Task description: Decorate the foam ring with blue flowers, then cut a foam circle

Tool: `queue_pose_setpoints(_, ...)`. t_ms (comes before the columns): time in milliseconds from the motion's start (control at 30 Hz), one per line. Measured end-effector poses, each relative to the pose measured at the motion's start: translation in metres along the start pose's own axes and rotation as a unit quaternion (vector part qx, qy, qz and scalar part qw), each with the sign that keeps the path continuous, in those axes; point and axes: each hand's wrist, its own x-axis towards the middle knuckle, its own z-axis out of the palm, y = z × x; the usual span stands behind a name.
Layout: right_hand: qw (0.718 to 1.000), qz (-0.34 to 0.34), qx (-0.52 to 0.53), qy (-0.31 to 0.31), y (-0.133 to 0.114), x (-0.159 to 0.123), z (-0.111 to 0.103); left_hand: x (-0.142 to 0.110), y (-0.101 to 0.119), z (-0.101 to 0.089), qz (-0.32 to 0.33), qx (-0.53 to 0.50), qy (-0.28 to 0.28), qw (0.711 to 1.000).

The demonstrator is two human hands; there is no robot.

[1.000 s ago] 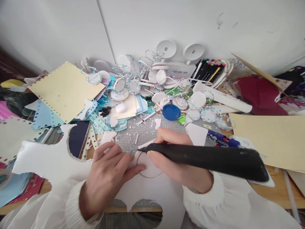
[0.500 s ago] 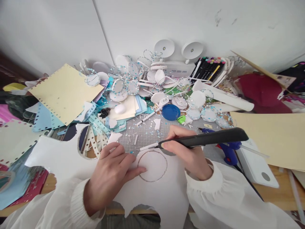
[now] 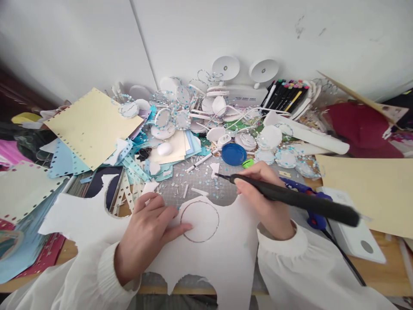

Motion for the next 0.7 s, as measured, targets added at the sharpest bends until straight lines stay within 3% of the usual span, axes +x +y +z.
queue_pose_setpoints(67,0.999,-0.011,-0.013,0.033,-0.008,0.002,0.013,0.001,0.0,0.0,0.005,0.004,0.006,1.0)
queue_pose_setpoints(100,0.999,-0.019,-0.028,0.009,-0.011,0.004,0.018,0.001,0.0,0.0,0.008,0.005,0.009,1.0)
queue_pose_setpoints(167,0.994,-0.039,-0.048,-0.091,-0.013,0.011,0.023,0.002,0.0,0.0,0.012,0.006,0.016,1.0)
queue_pose_setpoints(267,0.964,-0.058,-0.051,-0.254,-0.012,0.026,0.02,0.002,0.0,-0.001,0.019,0.004,0.023,1.0)
queue_pose_setpoints(333,0.945,-0.067,-0.035,-0.318,-0.013,0.035,0.015,0.002,0.001,-0.002,0.023,0.005,0.026,0.999)
queue_pose_setpoints(533,0.929,0.001,0.018,-0.369,-0.026,0.045,0.011,0.001,0.004,-0.006,0.033,0.009,0.043,0.998)
queue_pose_setpoints(700,0.928,0.04,0.042,-0.367,-0.025,0.041,0.016,0.002,0.006,-0.01,0.055,0.011,0.056,0.997)
